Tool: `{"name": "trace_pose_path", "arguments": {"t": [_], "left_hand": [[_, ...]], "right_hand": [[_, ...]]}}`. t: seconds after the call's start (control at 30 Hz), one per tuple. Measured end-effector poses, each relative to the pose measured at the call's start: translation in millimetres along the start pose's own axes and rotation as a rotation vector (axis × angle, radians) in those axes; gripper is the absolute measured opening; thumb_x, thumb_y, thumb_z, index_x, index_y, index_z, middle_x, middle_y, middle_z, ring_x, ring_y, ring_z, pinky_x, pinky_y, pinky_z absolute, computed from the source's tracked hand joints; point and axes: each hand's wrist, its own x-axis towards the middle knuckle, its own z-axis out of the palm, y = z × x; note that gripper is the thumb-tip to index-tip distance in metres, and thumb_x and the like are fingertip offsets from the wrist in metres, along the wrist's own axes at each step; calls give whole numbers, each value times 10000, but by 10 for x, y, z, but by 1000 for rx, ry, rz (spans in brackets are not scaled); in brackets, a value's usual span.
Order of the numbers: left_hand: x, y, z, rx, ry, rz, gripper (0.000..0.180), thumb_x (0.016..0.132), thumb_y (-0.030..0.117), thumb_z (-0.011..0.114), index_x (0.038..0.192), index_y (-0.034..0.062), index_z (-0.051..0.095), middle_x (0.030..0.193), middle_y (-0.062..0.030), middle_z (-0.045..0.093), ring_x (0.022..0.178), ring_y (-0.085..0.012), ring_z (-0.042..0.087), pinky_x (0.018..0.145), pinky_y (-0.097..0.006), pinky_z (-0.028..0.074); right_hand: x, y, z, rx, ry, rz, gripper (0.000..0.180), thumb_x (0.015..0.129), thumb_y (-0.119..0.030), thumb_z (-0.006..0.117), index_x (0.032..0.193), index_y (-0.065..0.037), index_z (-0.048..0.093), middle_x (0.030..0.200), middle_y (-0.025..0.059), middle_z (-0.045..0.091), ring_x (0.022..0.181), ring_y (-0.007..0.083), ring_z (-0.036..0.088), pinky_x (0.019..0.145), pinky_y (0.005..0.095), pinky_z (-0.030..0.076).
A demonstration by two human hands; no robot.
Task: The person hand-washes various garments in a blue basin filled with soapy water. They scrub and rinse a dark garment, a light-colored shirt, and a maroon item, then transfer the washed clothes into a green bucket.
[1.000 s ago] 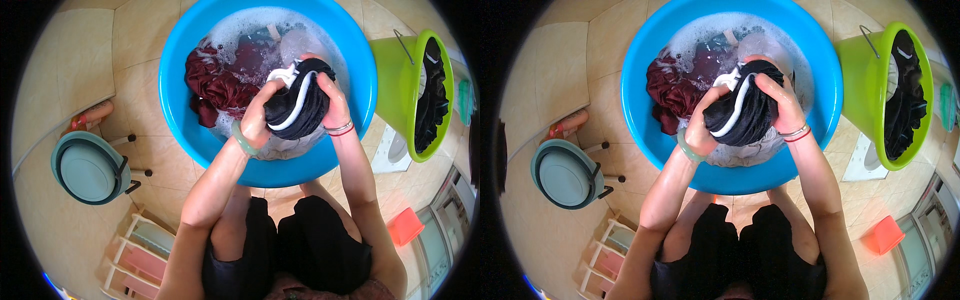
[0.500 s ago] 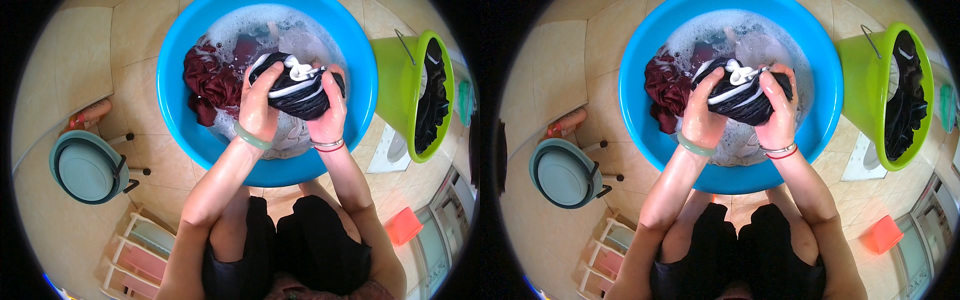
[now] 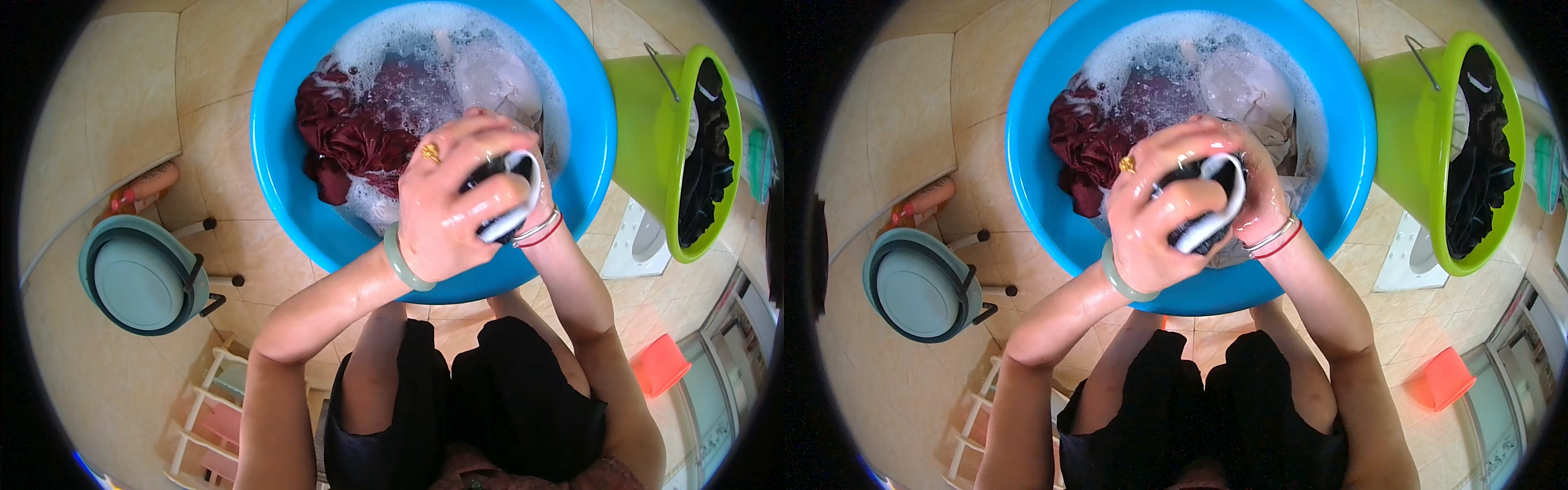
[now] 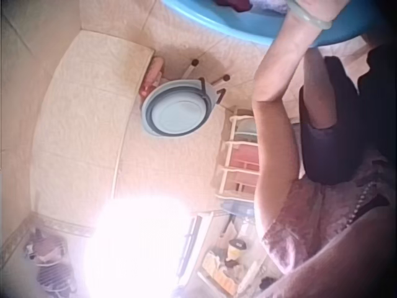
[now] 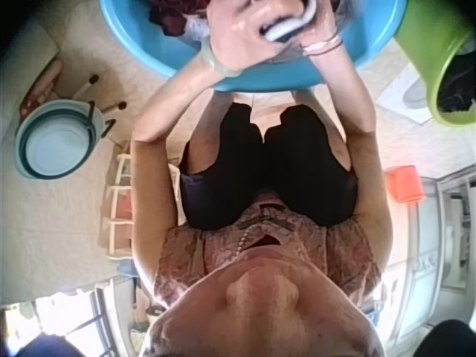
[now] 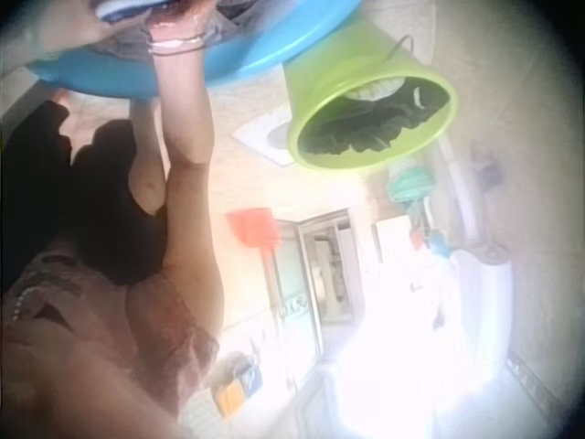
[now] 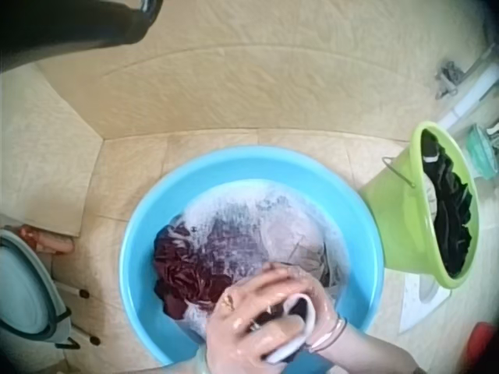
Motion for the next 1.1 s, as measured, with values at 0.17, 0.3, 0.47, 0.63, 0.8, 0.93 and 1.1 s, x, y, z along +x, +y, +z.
{"name": "trace_pose_path", "arguments": {"t": [0.17, 0.3, 0.47, 0.63, 0.8, 0.93, 1.1], "left_hand": [[-74, 164, -26, 96, -92, 130, 173, 559, 112, 679, 703, 132, 586, 982, -71, 664, 962, -296, 628, 791, -400, 511], [-147, 268, -30, 129, -184, 179, 201, 544, 101, 680, 702, 152, 567, 930, -25, 640, 930, -255, 621, 831, -385, 530], [-285, 327, 3, 264, -276, 360, 158, 630, 178, 630, 735, 190, 513, 885, -21, 603, 906, -234, 616, 914, -361, 497], [-409, 331, 47, 377, -307, 484, 117, 682, 223, 590, 754, 200, 501, 833, -11, 570, 847, -202, 604, 941, -362, 480], [-515, 265, 77, 359, -358, 553, 101, 734, 248, 557, 750, 174, 489, 811, -21, 555, 809, -194, 588, 931, -358, 483], [-558, 174, 120, 390, -410, 637, 130, 756, 264, 549, 752, 153, 481, 798, -22, 547, 810, -190, 585, 918, -364, 476], [-629, 64, 192, 441, -521, 730, 160, 758, 282, 559, 767, 137, 492, 790, -18, 542, 829, -178, 587, 900, -372, 467]], "right_hand": [[64, -26, 99, -12, -7, 308, 206, 977, -268, 508, 971, -66, 547, 904, 25, 575, 847, 108, 566, 787, 277, 473], [-74, -58, 483, -210, 126, 304, 239, 962, -288, 548, 818, -97, 542, 733, -6, 523, 712, 98, 513, 720, 259, 454], [-14, -64, 407, -154, 45, 525, 310, 945, -310, 577, 730, -95, 520, 684, 9, 519, 677, 115, 516, 678, 262, 449], [21, -69, 408, -523, -45, 500, 376, 936, -328, 579, 680, -52, 561, 660, 42, 571, 635, 136, 573, 622, 262, 458], [15, -18, 438, -777, -43, 434, 380, 947, -236, 551, 622, -57, 475, 603, 50, 510, 576, 152, 517, 569, 285, 426], [71, -25, 355, -903, -143, 367, 378, 931, -269, 565, 643, -25, 583, 628, 52, 594, 611, 129, 598, 598, 263, 470], [99, 4, 304, -1122, -133, 286, 400, 934, -283, 556, 633, -20, 581, 613, 57, 611, 611, 129, 614, 607, 260, 475]]}}
